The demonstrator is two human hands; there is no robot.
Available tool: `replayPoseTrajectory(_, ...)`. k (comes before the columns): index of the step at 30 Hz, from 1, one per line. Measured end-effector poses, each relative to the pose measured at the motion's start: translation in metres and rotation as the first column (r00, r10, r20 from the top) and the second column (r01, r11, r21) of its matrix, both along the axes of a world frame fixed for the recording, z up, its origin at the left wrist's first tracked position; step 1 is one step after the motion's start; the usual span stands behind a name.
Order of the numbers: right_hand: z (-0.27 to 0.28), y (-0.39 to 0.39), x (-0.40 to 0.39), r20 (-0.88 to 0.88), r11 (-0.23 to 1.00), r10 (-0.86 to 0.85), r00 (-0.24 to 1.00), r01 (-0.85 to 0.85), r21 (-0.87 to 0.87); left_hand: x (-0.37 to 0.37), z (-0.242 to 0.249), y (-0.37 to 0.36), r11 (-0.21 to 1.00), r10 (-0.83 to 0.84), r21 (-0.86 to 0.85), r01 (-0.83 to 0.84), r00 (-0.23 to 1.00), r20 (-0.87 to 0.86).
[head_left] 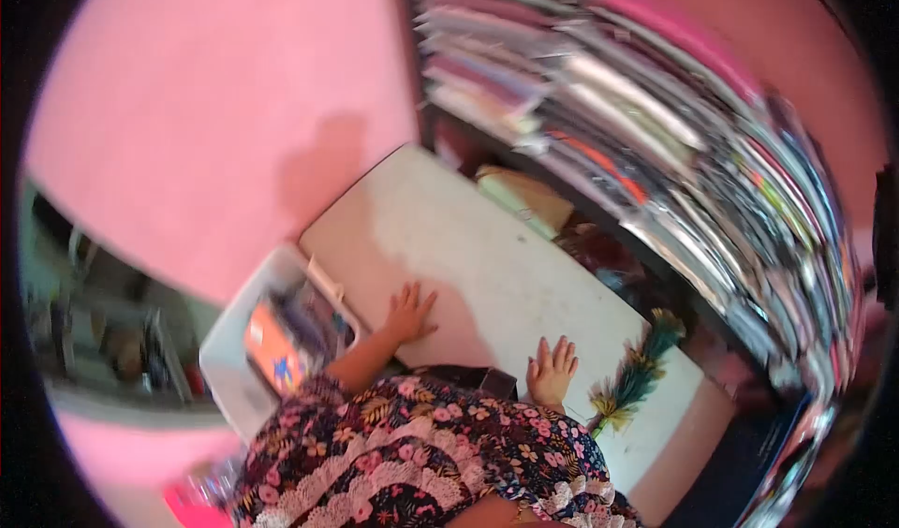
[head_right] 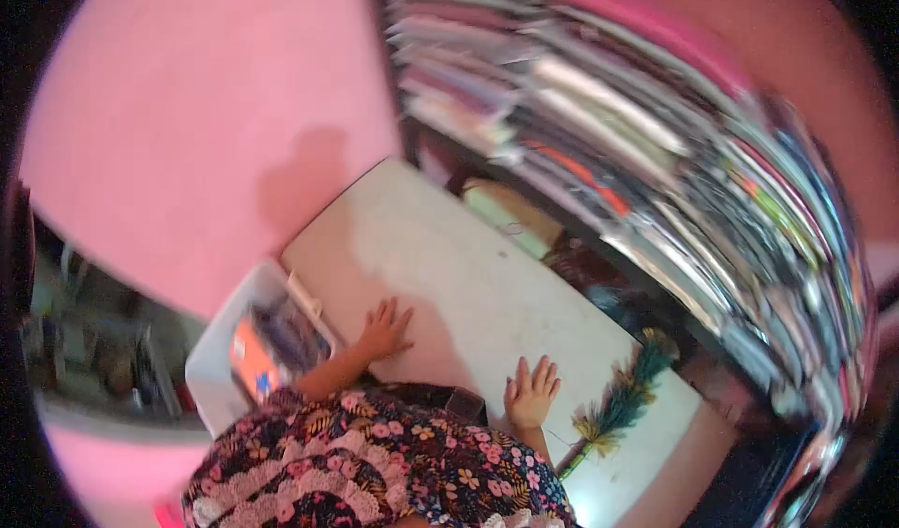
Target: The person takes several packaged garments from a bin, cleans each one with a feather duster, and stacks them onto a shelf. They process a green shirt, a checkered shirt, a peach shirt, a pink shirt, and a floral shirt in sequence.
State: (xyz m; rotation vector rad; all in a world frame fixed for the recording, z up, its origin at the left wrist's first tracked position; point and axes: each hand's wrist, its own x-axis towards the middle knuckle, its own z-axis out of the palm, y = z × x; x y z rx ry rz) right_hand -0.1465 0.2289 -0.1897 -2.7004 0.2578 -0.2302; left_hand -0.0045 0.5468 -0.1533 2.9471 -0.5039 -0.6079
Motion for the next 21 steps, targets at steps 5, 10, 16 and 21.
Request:
replayPoseTrajectory(5,-0.006,0.000,0.005,-0.037,0.996,0.064,0.997,-0.067,-0.061,-0.016,-0.016,0.016,0.907,0.017,-0.420,0.001,0.999,0.038)
replayPoseTrajectory(10,-0.023,-0.015,0.010,-0.029,0.994,0.048,0.998,-0.051,-0.099,-0.054,0.056,0.052,0.826,-0.013,-0.560,0.063,0.996,0.093)
replayPoseTrajectory(16,-0.053,-0.067,0.025,-0.098,0.983,0.025,0.995,-0.043,-0.177,-0.083,0.018,0.117,0.653,0.578,-0.707,-0.272,0.782,0.233)
replayPoseTrajectory(21,-0.077,-0.109,0.045,-0.267,0.989,-0.113,0.957,0.084,-0.119,-0.109,0.006,0.155,0.616,0.768,-0.626,-0.478,0.186,0.613)
